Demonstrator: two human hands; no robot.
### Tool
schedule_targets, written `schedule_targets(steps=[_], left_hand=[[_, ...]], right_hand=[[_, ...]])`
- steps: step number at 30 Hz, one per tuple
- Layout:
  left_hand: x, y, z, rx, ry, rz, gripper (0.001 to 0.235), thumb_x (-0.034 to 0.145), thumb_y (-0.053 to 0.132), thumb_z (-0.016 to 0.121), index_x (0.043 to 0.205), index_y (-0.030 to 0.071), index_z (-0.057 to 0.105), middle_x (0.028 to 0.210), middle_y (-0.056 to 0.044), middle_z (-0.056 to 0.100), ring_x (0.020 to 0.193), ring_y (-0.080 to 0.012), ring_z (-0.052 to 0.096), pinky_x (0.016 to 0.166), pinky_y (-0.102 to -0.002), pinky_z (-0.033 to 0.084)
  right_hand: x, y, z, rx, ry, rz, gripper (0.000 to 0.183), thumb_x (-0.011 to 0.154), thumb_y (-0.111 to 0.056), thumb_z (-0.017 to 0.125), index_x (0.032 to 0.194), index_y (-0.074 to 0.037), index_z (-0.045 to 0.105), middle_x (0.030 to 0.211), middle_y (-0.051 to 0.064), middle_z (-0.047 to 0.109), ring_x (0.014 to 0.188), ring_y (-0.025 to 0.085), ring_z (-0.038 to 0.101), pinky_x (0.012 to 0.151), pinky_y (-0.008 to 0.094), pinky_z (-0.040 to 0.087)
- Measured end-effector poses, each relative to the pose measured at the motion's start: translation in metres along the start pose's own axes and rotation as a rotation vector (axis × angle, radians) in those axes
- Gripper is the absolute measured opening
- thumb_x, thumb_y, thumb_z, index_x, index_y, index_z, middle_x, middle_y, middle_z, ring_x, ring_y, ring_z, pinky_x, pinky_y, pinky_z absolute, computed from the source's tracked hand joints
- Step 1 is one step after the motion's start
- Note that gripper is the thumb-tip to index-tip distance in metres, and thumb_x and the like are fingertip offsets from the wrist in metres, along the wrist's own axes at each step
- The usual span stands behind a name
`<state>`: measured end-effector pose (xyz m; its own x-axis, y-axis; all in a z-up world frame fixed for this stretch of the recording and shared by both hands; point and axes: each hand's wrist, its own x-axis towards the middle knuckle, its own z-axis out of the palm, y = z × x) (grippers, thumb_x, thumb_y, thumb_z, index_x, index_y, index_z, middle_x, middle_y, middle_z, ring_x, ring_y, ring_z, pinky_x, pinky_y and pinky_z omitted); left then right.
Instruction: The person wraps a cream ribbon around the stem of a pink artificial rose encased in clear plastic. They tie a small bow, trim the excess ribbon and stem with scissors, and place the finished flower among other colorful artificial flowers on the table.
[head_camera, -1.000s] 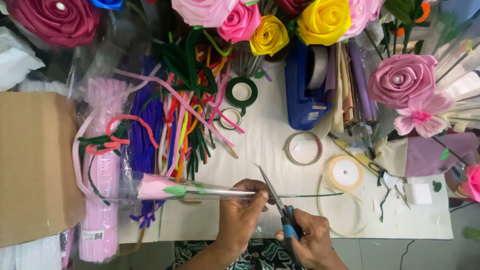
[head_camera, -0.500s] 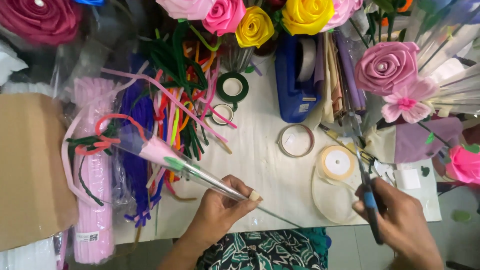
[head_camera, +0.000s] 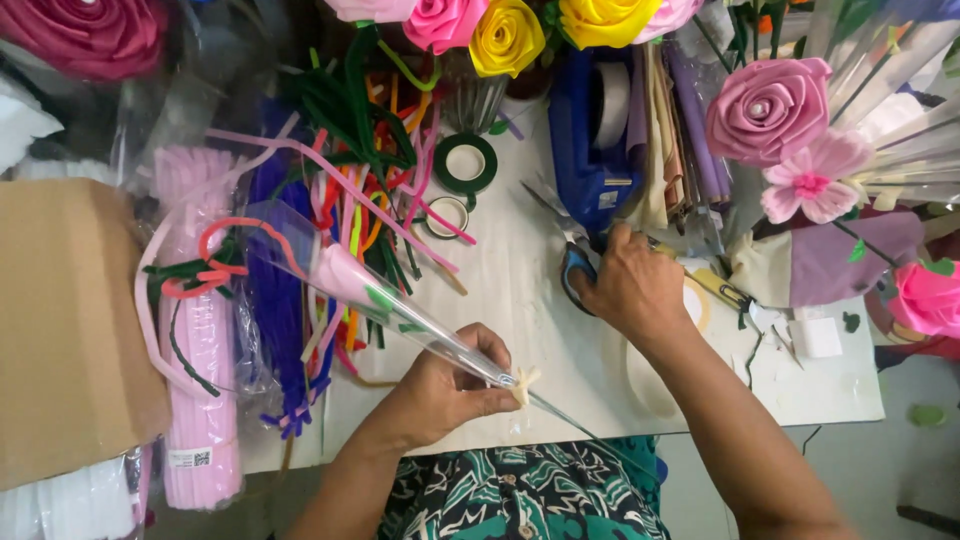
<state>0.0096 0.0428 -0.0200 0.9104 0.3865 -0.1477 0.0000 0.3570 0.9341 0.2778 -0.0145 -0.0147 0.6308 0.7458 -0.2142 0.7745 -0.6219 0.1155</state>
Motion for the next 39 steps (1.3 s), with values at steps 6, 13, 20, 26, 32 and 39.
schedule_targets(steps=[6, 13, 20, 26, 32, 39], left_hand=[[0.016, -0.016, -0.013, -0.006, -0.079, 0.033, 0.034, 0.083, 0.006, 0.084, 0.104, 0.004, 0.058, 0.100, -0.007, 0.062, 0.096, -0.0141, 0.063, 0.085, -0.029, 0.059], [0.026, -0.001, -0.010, -0.031, -0.158, 0.028, 0.028, 0.086, -0.004, 0.077, 0.106, 0.005, 0.058, 0.100, -0.005, 0.059, 0.097, -0.0123, 0.060, 0.085, -0.028, 0.058], [0.043, -0.001, -0.014, -0.015, -0.206, 0.049, 0.023, 0.089, -0.009, 0.069, 0.105, 0.004, 0.057, 0.099, -0.004, 0.056, 0.096, -0.0127, 0.057, 0.085, -0.029, 0.057], [0.054, -0.011, -0.006, -0.210, -0.051, 0.103, 0.028, 0.092, 0.000, 0.068, 0.119, 0.002, 0.063, 0.106, -0.008, 0.071, 0.100, -0.0135, 0.065, 0.083, -0.026, 0.058], [0.051, -0.029, 0.019, -0.203, 0.205, 0.115, 0.043, 0.089, 0.011, 0.075, 0.129, 0.000, 0.064, 0.110, -0.011, 0.072, 0.104, -0.0160, 0.067, 0.090, -0.028, 0.056], [0.047, -0.052, 0.021, -0.153, 0.355, 0.148, 0.041, 0.088, 0.001, 0.078, 0.126, -0.006, 0.066, 0.096, -0.016, 0.074, 0.094, -0.0187, 0.067, 0.083, -0.031, 0.057]], right_hand=[[0.016, 0.007, 0.010, -0.101, -0.104, -0.066, 0.079, 0.080, -0.072, 0.060, 0.118, -0.004, 0.052, 0.116, 0.022, 0.065, 0.095, 0.051, 0.072, 0.075, 0.059, 0.060], [-0.027, 0.012, -0.049, 0.064, -0.134, -0.165, 0.071, 0.087, -0.053, 0.059, 0.136, -0.003, 0.054, 0.125, 0.021, 0.065, 0.107, 0.047, 0.071, 0.087, 0.057, 0.058], [-0.095, 0.015, -0.036, 0.832, -0.311, -0.446, 0.040, 0.097, -0.035, 0.045, 0.111, -0.010, 0.074, 0.086, 0.017, 0.080, 0.075, 0.038, 0.079, 0.067, 0.050, 0.062], [-0.109, 0.000, 0.027, 1.409, -0.343, -0.481, 0.035, 0.105, -0.018, 0.043, 0.087, 0.001, 0.068, 0.045, 0.004, 0.057, 0.034, 0.015, 0.054, 0.042, 0.027, 0.050], [-0.117, -0.023, 0.054, 1.457, -0.206, -0.343, 0.027, 0.105, -0.023, 0.047, 0.088, -0.005, 0.059, 0.050, 0.006, 0.058, 0.037, 0.015, 0.053, 0.041, 0.026, 0.046], [-0.099, -0.017, 0.055, 1.337, -0.039, -0.303, 0.027, 0.101, -0.023, 0.055, 0.090, -0.002, 0.067, 0.055, 0.013, 0.063, 0.051, 0.022, 0.057, 0.052, 0.035, 0.049]])
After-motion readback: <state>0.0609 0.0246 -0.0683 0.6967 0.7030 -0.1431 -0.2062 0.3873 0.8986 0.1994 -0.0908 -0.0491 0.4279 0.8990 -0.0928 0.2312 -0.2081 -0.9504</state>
